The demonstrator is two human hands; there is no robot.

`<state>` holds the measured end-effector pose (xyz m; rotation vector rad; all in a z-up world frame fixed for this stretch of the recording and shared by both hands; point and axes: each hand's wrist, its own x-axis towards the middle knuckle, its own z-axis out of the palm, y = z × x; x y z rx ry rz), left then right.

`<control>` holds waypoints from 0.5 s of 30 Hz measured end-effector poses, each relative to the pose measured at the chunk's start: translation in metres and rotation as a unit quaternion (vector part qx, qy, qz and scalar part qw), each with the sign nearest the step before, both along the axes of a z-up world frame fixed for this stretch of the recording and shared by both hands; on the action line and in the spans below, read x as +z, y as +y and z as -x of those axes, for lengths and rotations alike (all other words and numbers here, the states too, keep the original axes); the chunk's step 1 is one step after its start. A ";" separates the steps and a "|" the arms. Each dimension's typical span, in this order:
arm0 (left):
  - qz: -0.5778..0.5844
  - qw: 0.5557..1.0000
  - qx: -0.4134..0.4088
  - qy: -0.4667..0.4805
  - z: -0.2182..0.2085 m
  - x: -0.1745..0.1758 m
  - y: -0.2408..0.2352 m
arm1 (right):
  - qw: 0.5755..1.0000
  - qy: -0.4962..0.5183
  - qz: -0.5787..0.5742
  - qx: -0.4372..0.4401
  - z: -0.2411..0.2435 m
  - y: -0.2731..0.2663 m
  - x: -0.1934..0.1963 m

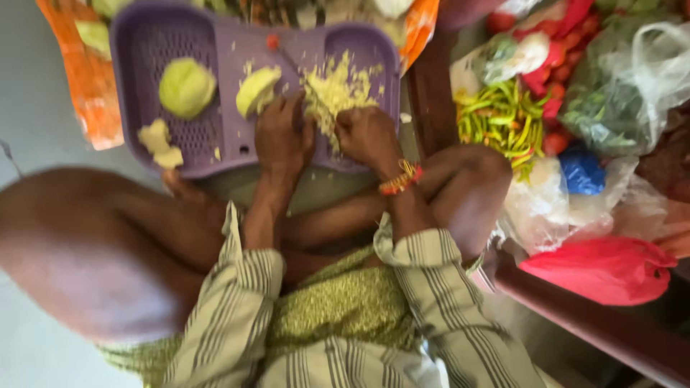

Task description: The person sits cross-legged on the floor and uses a knife to chop cabbage into small pieces on a purple plastic tray. They hold the cabbage with one hand and slice it with the other, accumulating a pile of chopped cabbage on the tray.

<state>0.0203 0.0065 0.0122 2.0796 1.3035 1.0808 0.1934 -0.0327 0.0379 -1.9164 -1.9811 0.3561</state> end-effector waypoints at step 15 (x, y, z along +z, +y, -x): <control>-0.033 0.993 0.014 0.110 -0.008 -0.014 -0.003 | 0.994 0.092 -0.019 -0.050 -0.020 -0.004 0.009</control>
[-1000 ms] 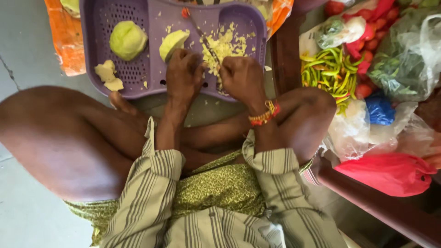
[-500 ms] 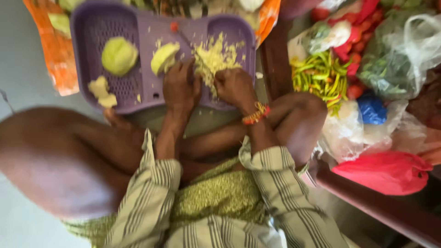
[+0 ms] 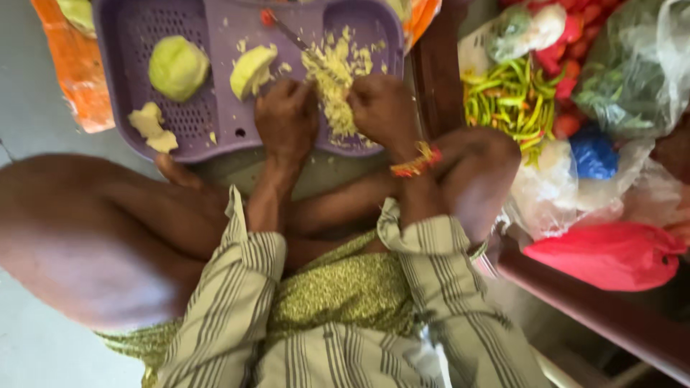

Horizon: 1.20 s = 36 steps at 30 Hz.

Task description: The person sits cross-legged on the floor and uses a knife to chop cabbage into small pieces on a purple plastic tray. They hold the cabbage with one hand and slice it with the other, accumulating a pile of chopped cabbage on the tray.

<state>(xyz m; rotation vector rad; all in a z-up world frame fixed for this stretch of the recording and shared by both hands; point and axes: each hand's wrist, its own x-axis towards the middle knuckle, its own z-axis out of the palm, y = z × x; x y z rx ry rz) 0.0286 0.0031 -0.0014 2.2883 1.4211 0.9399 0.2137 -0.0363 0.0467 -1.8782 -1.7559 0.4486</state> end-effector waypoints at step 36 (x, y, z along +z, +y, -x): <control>0.096 0.986 0.027 -0.134 0.025 -0.015 0.004 | 0.999 -0.032 0.019 -0.010 0.054 -0.011 -0.030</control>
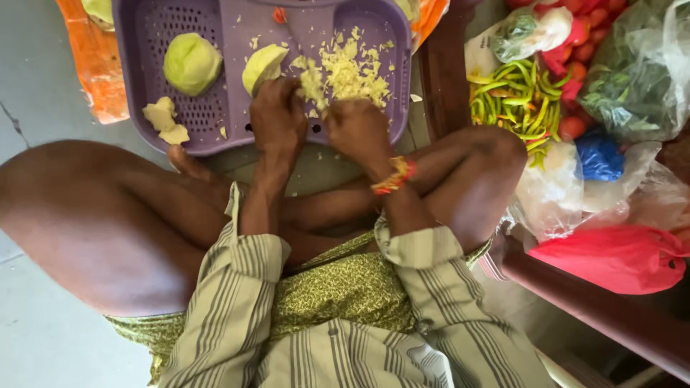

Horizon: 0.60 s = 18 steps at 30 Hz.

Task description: The person sits cross-legged on the floor and uses a knife to chop cabbage into small pieces on a purple plastic tray. They hold the cabbage with one hand and slice it with the other, accumulating a pile of chopped cabbage on the tray.

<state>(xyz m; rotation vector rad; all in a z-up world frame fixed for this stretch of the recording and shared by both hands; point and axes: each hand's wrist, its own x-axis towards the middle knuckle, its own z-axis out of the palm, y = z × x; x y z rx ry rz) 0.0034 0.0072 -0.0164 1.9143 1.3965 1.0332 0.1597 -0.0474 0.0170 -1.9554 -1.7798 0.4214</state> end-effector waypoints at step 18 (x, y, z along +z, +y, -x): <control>0.029 0.999 -0.029 -0.023 0.002 0.024 0.002 | 0.998 0.007 0.062 0.009 0.011 0.002 -0.009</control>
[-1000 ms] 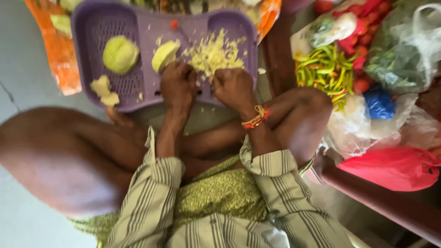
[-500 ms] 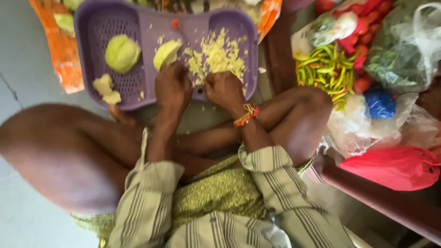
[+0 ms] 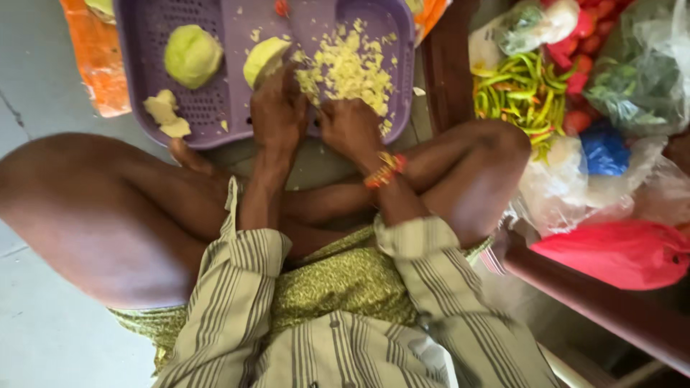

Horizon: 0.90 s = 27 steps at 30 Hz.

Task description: The person sits cross-legged on the floor and uses a knife to chop cabbage into small pieces on a purple plastic tray. They hold the cabbage with one hand and slice it with the other, accumulating a pile of chopped cabbage on the tray.

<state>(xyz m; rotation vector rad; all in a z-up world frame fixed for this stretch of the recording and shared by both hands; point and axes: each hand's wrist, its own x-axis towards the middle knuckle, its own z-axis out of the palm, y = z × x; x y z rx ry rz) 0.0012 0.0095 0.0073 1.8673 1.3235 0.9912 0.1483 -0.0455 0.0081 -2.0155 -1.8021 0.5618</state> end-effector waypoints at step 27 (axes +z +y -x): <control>-0.062 0.995 -0.033 0.065 -0.023 -0.005 -0.018 | 0.997 -0.017 -0.075 0.022 -0.066 0.019 0.028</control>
